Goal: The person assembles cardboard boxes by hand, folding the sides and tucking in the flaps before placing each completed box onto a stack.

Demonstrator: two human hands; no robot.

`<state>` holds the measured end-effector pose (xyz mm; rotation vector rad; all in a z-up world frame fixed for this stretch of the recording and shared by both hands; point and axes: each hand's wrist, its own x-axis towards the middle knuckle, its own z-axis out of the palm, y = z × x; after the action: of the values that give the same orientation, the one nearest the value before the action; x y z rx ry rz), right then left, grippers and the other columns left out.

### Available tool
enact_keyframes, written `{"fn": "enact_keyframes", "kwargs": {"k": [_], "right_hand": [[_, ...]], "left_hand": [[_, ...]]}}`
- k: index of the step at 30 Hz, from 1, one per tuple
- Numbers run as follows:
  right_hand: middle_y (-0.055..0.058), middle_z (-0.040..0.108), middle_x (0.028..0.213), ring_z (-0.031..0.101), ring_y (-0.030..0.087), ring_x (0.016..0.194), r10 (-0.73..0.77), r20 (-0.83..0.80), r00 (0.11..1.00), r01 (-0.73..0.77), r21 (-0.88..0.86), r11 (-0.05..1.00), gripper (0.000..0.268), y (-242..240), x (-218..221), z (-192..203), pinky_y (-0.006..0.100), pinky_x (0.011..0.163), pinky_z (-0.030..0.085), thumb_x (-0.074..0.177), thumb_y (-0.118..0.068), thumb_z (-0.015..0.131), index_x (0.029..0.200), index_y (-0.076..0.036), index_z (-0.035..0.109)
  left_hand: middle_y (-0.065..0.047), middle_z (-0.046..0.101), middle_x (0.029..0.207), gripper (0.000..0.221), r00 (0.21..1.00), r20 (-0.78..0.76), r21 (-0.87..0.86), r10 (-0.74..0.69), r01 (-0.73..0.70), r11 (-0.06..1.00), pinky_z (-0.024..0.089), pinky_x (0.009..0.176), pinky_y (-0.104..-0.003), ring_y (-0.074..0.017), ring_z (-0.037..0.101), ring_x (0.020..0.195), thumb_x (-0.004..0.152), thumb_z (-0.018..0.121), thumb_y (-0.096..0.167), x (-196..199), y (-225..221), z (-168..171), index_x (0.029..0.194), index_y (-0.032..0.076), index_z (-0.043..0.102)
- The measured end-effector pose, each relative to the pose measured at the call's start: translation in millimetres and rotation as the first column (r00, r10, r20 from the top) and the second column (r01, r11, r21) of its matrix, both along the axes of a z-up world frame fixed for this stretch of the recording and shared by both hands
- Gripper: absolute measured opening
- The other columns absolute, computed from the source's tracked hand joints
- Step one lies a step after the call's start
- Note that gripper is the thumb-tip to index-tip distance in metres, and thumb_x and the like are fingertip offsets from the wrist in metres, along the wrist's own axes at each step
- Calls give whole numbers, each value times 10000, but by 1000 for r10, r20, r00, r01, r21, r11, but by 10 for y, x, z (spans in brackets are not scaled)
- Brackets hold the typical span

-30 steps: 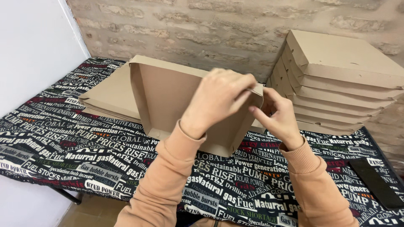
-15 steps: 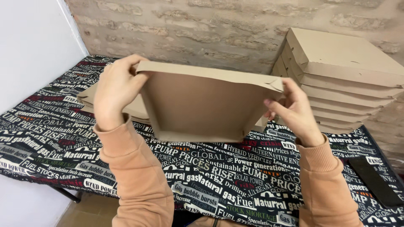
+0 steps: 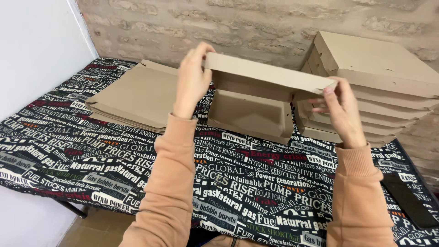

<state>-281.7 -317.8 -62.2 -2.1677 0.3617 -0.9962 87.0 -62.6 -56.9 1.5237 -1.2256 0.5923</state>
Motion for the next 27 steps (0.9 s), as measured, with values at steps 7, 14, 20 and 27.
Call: {"fn": "enact_keyframes", "kwargs": {"k": [7,14,20,27], "right_hand": [[485,528,1661,743,590,1319,54,-57,997,-43,179,983,576,-428,236,-524,677,1098,651,1389,-386,470,1781,35,438],[328,814,1577,768,602,1435,-211,-462,862,156,-154,976,519,-696,341,-821,747,1208,610,1158,-275,868,1648,-138,768],[259,835,1608,791,554,1443,-227,-516,826,160,-171,972,493,-858,542,-1259,656,1222,627,1046,-192,963,1516,-123,832],[168,857,1468,884,443,1274,-272,-457,847,203,-195,959,308,-880,686,-1527,562,1059,741,1045,-74,956,1344,-112,892]], "left_hand": [[-261,729,1386,601,968,-247,296,-42,116,948,580,1229,-671,-571,751,1425,991,776,-44,351,-424,-577,1491,260,636],[-339,735,1600,694,927,-369,593,-72,294,750,515,1345,-632,-532,699,1577,907,1076,319,560,-592,-912,1499,234,727],[-244,820,1539,570,950,-311,664,34,192,723,594,1296,-558,-453,741,1546,878,1086,239,982,-1043,-1544,1376,255,808],[-94,894,1475,432,948,-280,595,149,50,802,652,1247,-504,-327,791,1500,961,1024,185,1136,-1028,-1938,1326,300,823]]}}
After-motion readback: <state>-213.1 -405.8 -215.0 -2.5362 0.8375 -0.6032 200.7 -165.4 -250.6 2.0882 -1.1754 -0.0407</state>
